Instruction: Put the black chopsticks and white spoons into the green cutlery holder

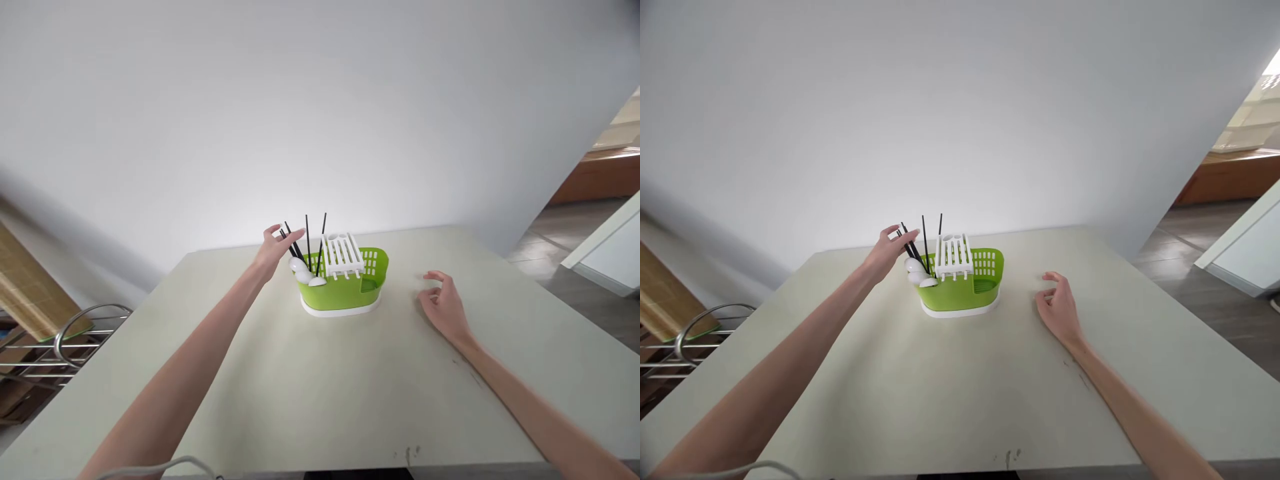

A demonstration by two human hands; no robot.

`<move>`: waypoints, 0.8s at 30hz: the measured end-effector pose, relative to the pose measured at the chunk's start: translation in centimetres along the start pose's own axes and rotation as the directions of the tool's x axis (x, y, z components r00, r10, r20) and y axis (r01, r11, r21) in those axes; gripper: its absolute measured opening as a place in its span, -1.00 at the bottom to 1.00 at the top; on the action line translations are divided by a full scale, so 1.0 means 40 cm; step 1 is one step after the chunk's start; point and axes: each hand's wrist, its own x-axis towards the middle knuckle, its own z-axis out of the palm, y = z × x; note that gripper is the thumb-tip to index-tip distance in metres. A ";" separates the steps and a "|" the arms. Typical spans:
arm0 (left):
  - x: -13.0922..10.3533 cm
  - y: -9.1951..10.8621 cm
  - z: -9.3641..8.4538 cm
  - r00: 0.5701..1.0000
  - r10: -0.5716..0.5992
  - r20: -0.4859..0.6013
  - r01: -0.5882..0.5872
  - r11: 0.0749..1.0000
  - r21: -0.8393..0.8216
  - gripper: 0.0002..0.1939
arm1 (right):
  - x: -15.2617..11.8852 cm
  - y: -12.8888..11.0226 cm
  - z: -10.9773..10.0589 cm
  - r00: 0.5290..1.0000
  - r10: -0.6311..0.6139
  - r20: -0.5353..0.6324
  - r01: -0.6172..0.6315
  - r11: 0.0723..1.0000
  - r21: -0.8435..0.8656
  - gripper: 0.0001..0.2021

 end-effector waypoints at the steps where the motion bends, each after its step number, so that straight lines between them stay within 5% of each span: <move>1: 0.009 0.013 0.018 0.999 -0.036 0.037 0.035 0.999 0.036 0.04 | 0.002 0.012 -0.002 0.999 0.043 0.011 -0.043 0.999 0.022 -0.54; 7: 0.028 0.041 0.084 0.966 -0.110 0.234 0.058 0.974 0.219 0.25 | 0.005 0.024 -0.013 0.983 0.176 0.054 -0.180 0.979 0.094 -0.64; 16: 0.039 0.024 0.096 0.951 -0.073 0.300 -0.055 0.917 0.396 -0.56 | 0.013 0.015 -0.006 0.990 0.102 0.097 -0.108 0.993 0.054 -0.73; 24: 0.028 0.009 0.087 0.944 0.115 0.308 -0.250 0.859 0.447 -0.78 | 0.014 0.018 -0.007 0.990 0.086 0.108 -0.091 0.995 0.050 -0.76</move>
